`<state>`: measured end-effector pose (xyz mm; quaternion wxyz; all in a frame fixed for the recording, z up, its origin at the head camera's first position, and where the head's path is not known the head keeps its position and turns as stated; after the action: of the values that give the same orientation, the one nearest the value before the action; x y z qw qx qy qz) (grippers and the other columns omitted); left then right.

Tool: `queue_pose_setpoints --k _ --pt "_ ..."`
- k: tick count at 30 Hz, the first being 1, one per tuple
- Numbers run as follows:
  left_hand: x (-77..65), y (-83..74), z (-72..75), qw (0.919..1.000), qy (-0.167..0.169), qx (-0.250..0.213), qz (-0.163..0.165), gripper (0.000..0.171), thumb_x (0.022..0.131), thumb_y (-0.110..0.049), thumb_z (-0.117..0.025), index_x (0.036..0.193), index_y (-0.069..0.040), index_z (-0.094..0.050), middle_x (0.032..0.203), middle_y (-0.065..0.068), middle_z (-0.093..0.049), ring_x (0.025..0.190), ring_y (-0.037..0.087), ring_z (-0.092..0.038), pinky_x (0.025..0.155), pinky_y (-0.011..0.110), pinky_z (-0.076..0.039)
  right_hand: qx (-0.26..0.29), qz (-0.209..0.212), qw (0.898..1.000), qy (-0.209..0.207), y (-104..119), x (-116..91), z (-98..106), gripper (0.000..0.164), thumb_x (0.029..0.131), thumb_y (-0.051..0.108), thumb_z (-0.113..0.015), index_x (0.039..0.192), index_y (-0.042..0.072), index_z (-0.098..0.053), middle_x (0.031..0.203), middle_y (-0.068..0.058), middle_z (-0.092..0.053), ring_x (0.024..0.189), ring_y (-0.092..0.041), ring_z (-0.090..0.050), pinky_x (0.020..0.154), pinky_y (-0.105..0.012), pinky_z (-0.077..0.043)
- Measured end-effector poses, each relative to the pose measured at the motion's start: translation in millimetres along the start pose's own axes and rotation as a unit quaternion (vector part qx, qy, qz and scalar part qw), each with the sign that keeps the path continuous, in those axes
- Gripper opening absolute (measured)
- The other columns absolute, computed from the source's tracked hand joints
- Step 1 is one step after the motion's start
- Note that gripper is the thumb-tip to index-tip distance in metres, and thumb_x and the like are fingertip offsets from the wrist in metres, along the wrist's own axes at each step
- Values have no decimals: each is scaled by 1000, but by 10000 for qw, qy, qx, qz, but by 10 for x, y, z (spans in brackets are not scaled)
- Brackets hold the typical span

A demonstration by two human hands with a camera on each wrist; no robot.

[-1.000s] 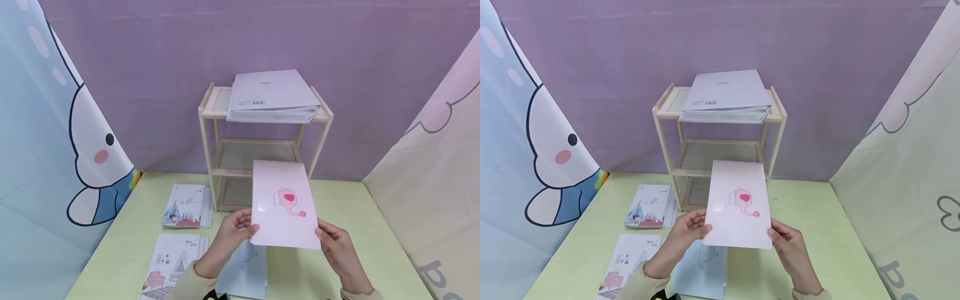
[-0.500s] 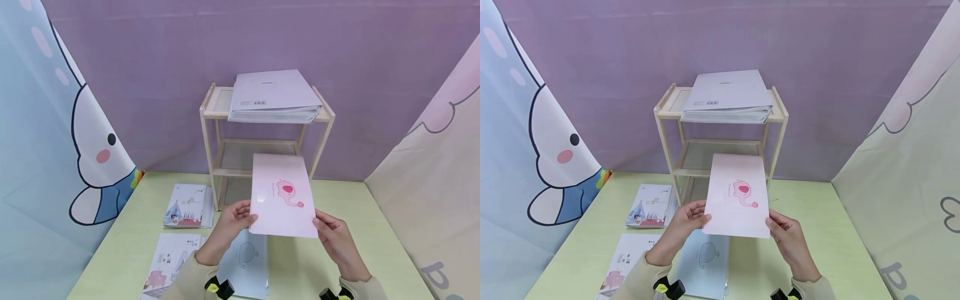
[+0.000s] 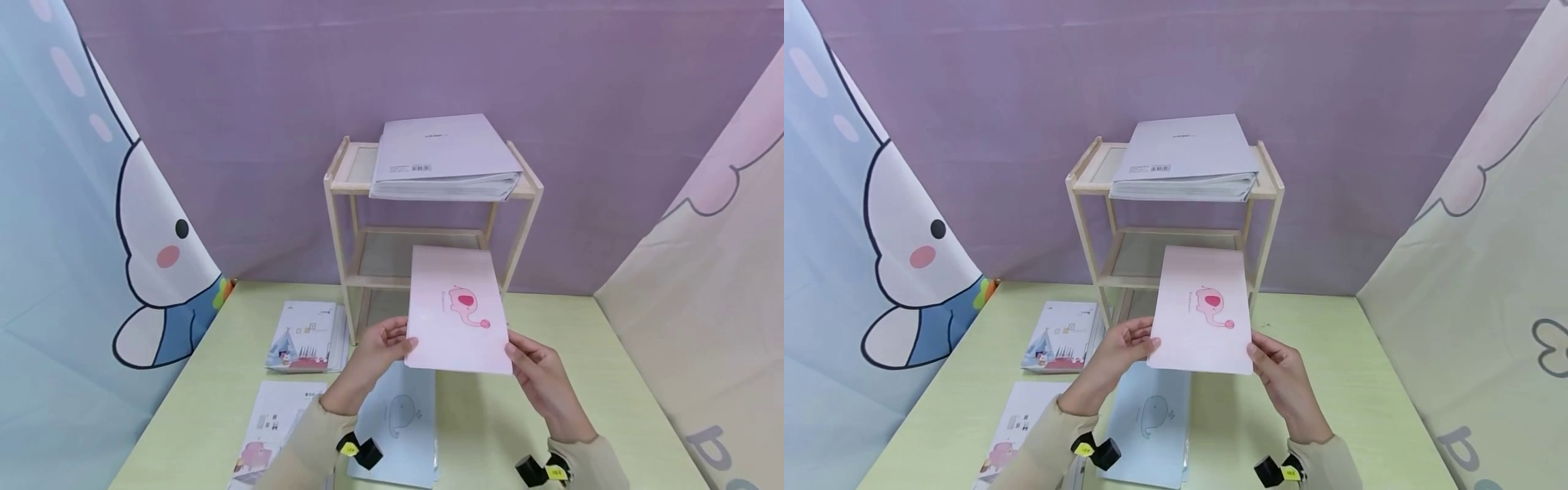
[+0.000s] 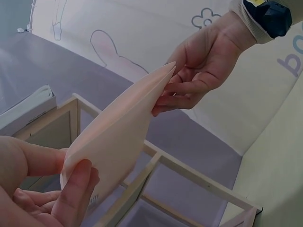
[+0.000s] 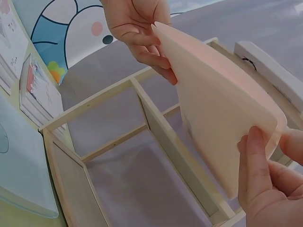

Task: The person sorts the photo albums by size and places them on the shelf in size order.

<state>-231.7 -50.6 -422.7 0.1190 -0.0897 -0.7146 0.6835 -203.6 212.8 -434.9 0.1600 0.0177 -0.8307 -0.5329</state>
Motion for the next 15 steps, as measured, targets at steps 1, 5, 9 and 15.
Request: queue_pose_setpoints --k 1,5,9,15 --pt "11 -1 2 10000 -7 -8 10 40 88 -2 -61 125 8 -51 110 20 -61 86 12 -61 71 21 -53 -3 -16 10000 -5 2 7 2 39 97 -7 -39 113 14 -68 112 0 -68 94 -9 -65 78 -19 -52" --pt "60 -1 10 10000 -24 36 -9 39 88 -1 -61 124 9 -52 111 22 -61 86 12 -61 72 21 -53 6 -78 10000 14 10 37 3 37 97 -6 -40 113 13 -67 111 0 -68 93 -9 -65 78 -19 -52" --pt "118 -6 18 9999 -117 53 -66 38 87 1 -61 122 11 -53 110 23 -62 86 11 -61 72 20 -53 94 -126 9998 101 28 90 -1 39 97 -7 -38 113 12 -67 109 0 -68 92 -8 -65 78 -18 -52" --pt "209 -2 19 9995 -304 -2 -94 37 86 3 -61 121 12 -54 109 23 -62 87 11 -60 75 19 -52 359 -54 9989 309 70 178 2 42 95 -10 -35 115 8 -65 110 -3 -68 91 -10 -66 77 -18 -52"
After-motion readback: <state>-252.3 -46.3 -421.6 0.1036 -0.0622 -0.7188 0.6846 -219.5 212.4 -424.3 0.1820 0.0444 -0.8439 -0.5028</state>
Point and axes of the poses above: each hand's wrist, its own x-axis towards the middle knuckle, its own z-axis out of the back of the hand, y = z × x, the point moved 3 cm from there along x, towards the middle knuckle
